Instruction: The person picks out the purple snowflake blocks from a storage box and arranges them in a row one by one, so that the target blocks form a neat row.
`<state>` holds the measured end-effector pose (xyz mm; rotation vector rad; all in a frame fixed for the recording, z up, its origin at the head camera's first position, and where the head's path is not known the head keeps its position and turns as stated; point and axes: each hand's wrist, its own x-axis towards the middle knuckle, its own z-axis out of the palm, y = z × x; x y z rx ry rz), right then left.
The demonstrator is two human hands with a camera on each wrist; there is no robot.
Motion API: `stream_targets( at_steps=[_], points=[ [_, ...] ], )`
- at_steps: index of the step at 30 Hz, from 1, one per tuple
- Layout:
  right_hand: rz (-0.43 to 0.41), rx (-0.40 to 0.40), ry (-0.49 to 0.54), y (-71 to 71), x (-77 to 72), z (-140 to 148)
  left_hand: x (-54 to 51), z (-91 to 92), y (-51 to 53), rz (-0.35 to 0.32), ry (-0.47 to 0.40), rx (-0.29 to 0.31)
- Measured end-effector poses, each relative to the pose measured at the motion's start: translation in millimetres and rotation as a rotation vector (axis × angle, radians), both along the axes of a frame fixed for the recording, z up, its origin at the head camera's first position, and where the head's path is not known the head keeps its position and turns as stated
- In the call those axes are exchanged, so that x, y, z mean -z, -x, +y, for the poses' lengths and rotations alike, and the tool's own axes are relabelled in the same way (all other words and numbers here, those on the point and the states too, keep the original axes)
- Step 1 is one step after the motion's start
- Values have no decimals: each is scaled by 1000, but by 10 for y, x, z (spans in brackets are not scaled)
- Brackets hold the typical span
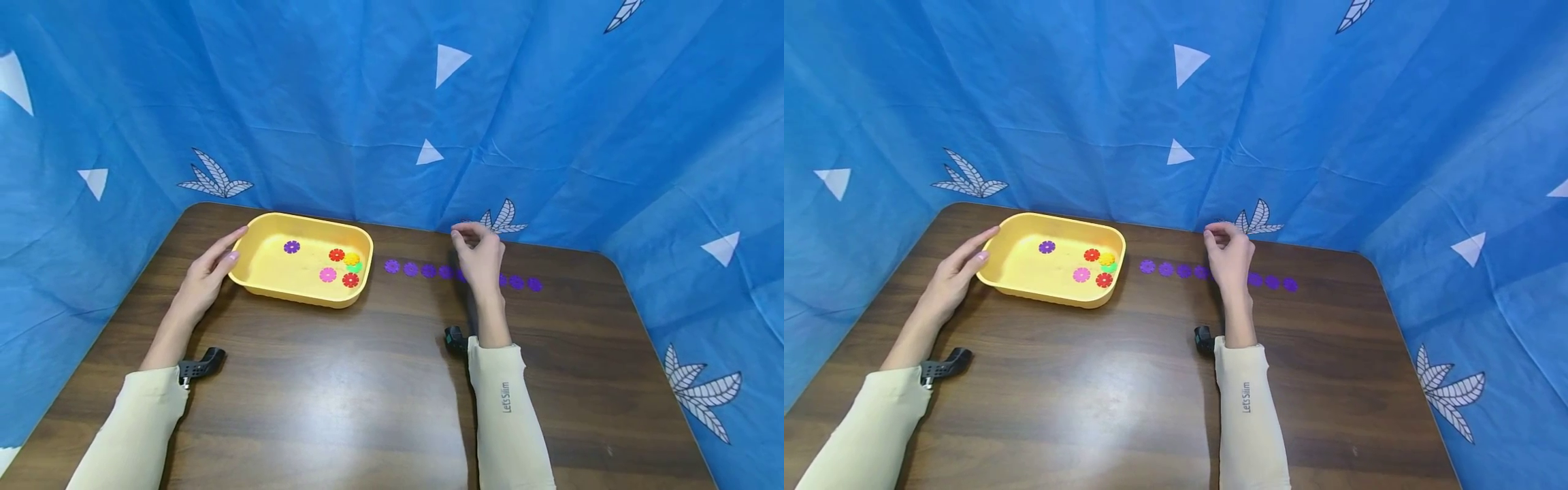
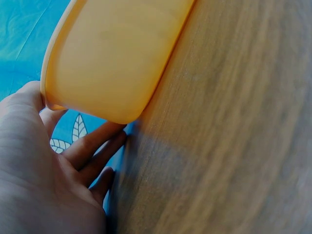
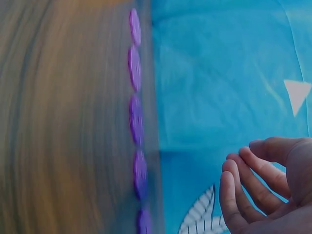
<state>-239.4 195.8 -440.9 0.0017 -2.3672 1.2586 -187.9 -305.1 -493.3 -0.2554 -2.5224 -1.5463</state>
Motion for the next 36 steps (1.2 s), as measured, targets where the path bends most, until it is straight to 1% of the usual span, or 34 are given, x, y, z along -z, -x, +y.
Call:
stream_targets(
  at_steps=[9,16,19,26,31,36],
  points=[
    [22,-120,13,43,5,-378,-14,23,-15,-19,-10,0],
    [22,-171,21,66,-8,-599,-2,14,-13,-24,-2,-7],
    [36,-191,32,87,-13,-719,9,9,-16,-23,6,-8],
    [64,-256,44,141,-94,-1043,17,1,21,-20,-12,-15],
    [72,-300,48,150,-131,-1270,2,11,-1,-24,-1,-18],
    [58,-357,20,135,-168,-1540,39,6,1,-17,1,-16]
  ],
)
